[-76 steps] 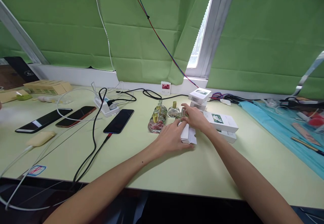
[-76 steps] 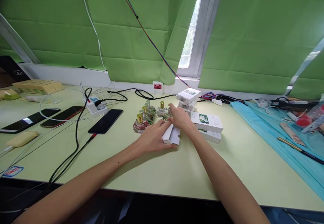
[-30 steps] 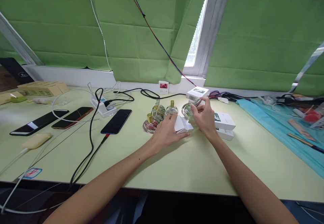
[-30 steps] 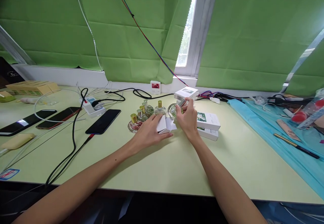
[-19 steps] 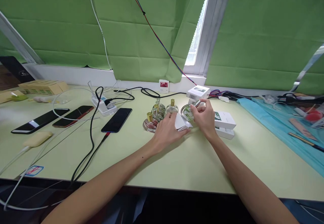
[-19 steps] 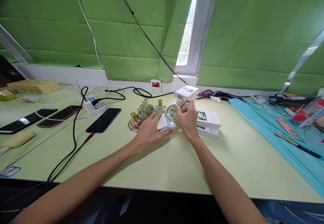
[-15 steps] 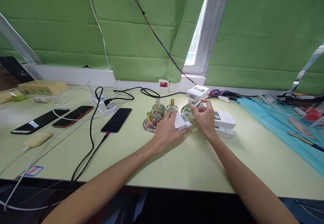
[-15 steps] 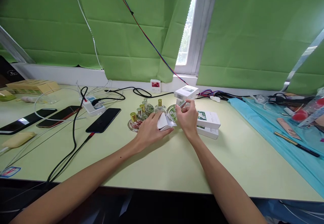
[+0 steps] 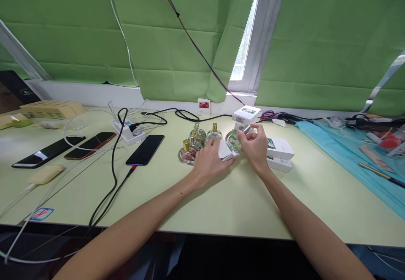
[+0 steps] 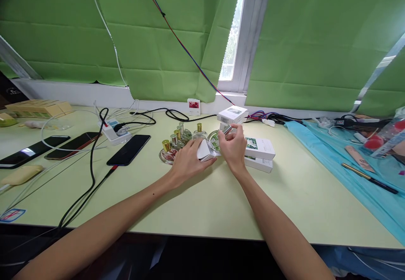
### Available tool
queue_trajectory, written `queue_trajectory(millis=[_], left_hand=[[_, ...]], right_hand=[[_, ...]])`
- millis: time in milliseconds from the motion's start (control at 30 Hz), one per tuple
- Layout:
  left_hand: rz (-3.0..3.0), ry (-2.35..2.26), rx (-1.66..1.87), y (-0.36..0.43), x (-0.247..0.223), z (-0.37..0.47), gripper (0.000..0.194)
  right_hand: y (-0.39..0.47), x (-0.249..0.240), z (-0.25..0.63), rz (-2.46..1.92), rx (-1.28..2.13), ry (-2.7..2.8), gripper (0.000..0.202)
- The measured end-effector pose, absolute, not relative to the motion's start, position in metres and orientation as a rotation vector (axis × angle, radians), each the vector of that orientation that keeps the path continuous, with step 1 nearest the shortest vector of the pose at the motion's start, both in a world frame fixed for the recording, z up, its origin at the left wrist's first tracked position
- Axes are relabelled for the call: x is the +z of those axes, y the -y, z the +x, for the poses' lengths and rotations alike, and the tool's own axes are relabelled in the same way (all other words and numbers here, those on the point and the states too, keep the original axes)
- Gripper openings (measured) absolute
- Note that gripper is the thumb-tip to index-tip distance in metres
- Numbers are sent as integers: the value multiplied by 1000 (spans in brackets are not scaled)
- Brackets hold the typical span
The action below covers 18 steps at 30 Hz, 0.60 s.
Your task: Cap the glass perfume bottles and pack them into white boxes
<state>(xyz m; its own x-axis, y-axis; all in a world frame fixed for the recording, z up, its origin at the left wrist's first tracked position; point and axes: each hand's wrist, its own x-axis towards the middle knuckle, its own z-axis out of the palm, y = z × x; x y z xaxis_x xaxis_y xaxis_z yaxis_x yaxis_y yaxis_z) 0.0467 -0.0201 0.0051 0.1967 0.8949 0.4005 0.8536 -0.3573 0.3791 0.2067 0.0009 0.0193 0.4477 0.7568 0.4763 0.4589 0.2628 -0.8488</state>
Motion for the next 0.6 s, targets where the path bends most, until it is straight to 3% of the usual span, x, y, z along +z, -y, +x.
queue_trajectory(millis=[600], left_hand=[[2413,-1776,909,22,5,50,67]], right_hand=[[3,15,200,-1373,291,1195,38]])
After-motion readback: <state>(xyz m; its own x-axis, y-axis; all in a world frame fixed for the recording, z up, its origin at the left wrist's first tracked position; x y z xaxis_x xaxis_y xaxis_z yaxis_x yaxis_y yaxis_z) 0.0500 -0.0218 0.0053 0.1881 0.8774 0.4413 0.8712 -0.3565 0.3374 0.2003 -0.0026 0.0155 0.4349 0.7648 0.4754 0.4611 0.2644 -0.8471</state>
